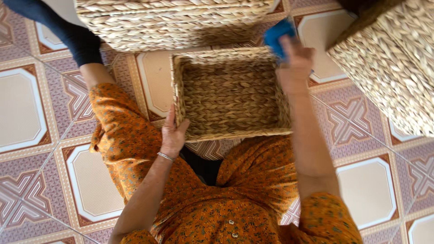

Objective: The person sits on a tiled floor and wipes the exterior and interior surfaces of several woven baskets using a blue cloth. They handle each basket one at a time, turning them over to clean all sides.

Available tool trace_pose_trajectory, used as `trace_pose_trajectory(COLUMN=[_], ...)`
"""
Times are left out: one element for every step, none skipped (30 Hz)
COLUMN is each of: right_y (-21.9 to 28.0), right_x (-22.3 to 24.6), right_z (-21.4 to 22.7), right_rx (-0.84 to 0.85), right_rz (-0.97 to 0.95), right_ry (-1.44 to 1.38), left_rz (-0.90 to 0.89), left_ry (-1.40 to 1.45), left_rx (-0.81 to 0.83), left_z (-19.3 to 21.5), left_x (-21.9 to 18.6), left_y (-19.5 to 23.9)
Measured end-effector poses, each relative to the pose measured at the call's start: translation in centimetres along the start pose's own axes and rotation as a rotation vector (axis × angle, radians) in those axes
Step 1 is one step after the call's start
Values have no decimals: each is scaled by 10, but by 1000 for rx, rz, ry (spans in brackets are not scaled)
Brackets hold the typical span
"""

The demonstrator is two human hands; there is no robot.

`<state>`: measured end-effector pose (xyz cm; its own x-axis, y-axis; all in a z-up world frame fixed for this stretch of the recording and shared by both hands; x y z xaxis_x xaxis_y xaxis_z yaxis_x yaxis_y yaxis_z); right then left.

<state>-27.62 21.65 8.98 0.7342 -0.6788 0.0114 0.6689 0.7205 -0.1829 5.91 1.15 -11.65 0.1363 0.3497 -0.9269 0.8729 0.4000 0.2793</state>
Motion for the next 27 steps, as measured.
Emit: trace_pose_trajectory(right_y=[-7, -14, -21, -23, -25, -25, -27, -28, -28, -31, -33, -35, -35, -31, -29, -23, -14, -5, 0, 5, 13, 18, 17, 14, 11, 7, -1], right_x=[11, 32, 67, 105, 141, 175, 203, 225, 249, 264, 270, 266, 252, 234, 207, 176, 147, 116, 84, 56, 36, 23, 8, 0, 0, 5, 14], right_z=[-20, -44, -58, -70, -80, -88, -91, -89, -89, -86, -80, -75, -69, -63, -57, -52, -43, -33, -28, -23, -7, 7, 11, 14, 12, 11, 8], right_rx=[50, 98, 77, 59, 41, 23, -26, -76, -77, -83, -88, -73, -58, -41, -23, 1, -34, -71, -43, -18, -66, -120, -52, 15, 82, 113, 144], right_rz=[-74, -149, -80, -16, 48, 106, 140, 173, 239, 309, 380, 388, 396, 409, 389, 365, 356, 347, 319, 289, 309, 327, 274, 220, 166, 90, 14], right_ry=[26, 51, -23, -95, -167, -238, -264, -289, -302, -312, -322, -248, -173, -102, -40, 23, 130, 239, 275, 309, 339, 372, 343, 310, 277, 161, 44], left_rz=[-63, -127, -139, -146, -153, -153, -154, -156, -147, -144, -141, -151, -161, -169, -153, -130, -107, -102, -97, -93, -94, -100, -107, -91, -76, -59, -88], left_ry=[-9, -22, -70, -118, -167, -177, -187, -197, -166, -134, -102, -107, -112, -116, -131, -145, -158, -137, -116, -99, -129, -160, -191, -196, -201, -209, -171], left_rx=[14, 30, 30, 36, 41, 39, 36, 37, 40, 43, 46, 37, 27, 10, -19, -44, -69, -79, -90, -99, -91, -81, -71, -75, -79, -82, -38], left_z=[-4, -7, -8, -10, -11, -11, -10, -11, -12, -13, -14, -15, -17, -18, -14, -12, -10, -11, -12, -12, -14, -16, -18, -17, -17, -14, -17], left_x=[-5, -12, -15, -19, -22, -23, -25, -27, -28, -29, -30, -33, -35, -36, -35, -32, -29, -26, -23, -22, -22, -24, -26, -27, -28, -29, -33], left_y=[0, -1, -3, -3, -3, -2, 0, 1, 2, 1, 0, 0, -1, 0, 0, 1, 2, 1, 0, 0, 0, -3, -5, -7, -8, -9, -10])
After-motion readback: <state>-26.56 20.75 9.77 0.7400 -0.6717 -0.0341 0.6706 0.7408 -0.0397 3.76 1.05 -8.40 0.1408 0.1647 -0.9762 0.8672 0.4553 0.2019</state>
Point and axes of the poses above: each hand's wrist, its own y-axis away from the middle knuckle, its own z-axis out of the back of the hand, x = y × z, the point moved 10 cm from there along -y, towards the middle knuckle, and after that the axes turned 11 degrees about x, right-handed, at the moved point
